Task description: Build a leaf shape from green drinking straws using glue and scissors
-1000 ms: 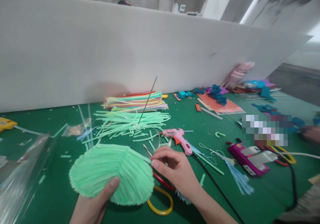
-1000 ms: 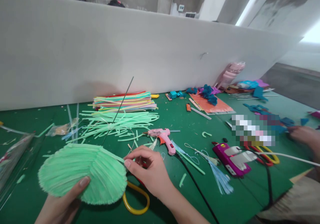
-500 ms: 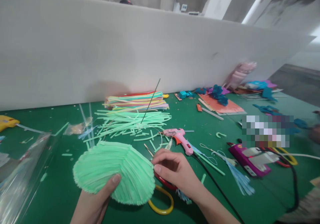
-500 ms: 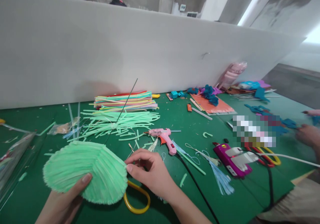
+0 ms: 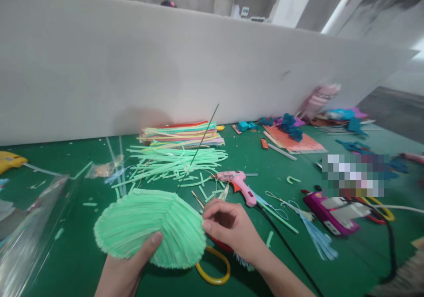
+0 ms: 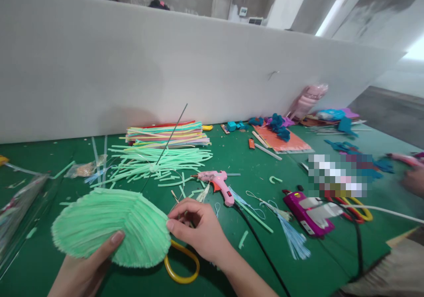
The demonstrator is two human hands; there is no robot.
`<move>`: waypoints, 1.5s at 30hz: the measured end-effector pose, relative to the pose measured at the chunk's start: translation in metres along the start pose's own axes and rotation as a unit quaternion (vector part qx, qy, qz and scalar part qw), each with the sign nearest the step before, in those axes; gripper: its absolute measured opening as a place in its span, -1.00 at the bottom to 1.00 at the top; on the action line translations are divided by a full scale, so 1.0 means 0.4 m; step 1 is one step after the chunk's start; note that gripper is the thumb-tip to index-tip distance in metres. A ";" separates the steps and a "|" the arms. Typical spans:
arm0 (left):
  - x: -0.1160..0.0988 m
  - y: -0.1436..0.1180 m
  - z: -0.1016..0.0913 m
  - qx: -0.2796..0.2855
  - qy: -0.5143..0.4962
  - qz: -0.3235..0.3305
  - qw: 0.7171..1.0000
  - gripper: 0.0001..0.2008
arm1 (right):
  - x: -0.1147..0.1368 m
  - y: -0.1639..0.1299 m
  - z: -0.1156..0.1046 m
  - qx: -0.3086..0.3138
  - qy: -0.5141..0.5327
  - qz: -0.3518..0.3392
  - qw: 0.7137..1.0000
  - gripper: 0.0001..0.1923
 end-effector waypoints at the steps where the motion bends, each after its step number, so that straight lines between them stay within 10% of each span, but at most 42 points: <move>1: 0.002 0.002 -0.003 -0.002 0.004 0.004 1.000 -0.31 | -0.001 0.000 0.001 -0.001 -0.003 -0.001 1.000 -0.90; 12: 0.002 -0.006 -0.005 -0.019 0.035 0.027 0.999 -0.40 | 0.010 -0.009 -0.004 -0.060 -0.087 -0.043 0.993 -0.89; 24: -0.014 -0.019 0.009 -0.025 -0.047 -0.022 0.998 -0.15 | -0.033 -0.009 -0.018 -0.020 -0.013 0.062 0.998 -0.76; 45: 0.006 -0.024 -0.005 -0.053 0.036 0.011 0.998 -0.38 | 0.037 -0.012 0.005 -0.100 -0.081 -0.094 0.987 -0.89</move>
Point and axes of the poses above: each hand's wrist, its own y-axis towards the middle knuckle, its own z-axis out of the palm, x = y × z, the point moved 9 cm from there along y, towards the middle knuckle, and after that the axes turned 13 degrees about -x, right-handed, at the moved point
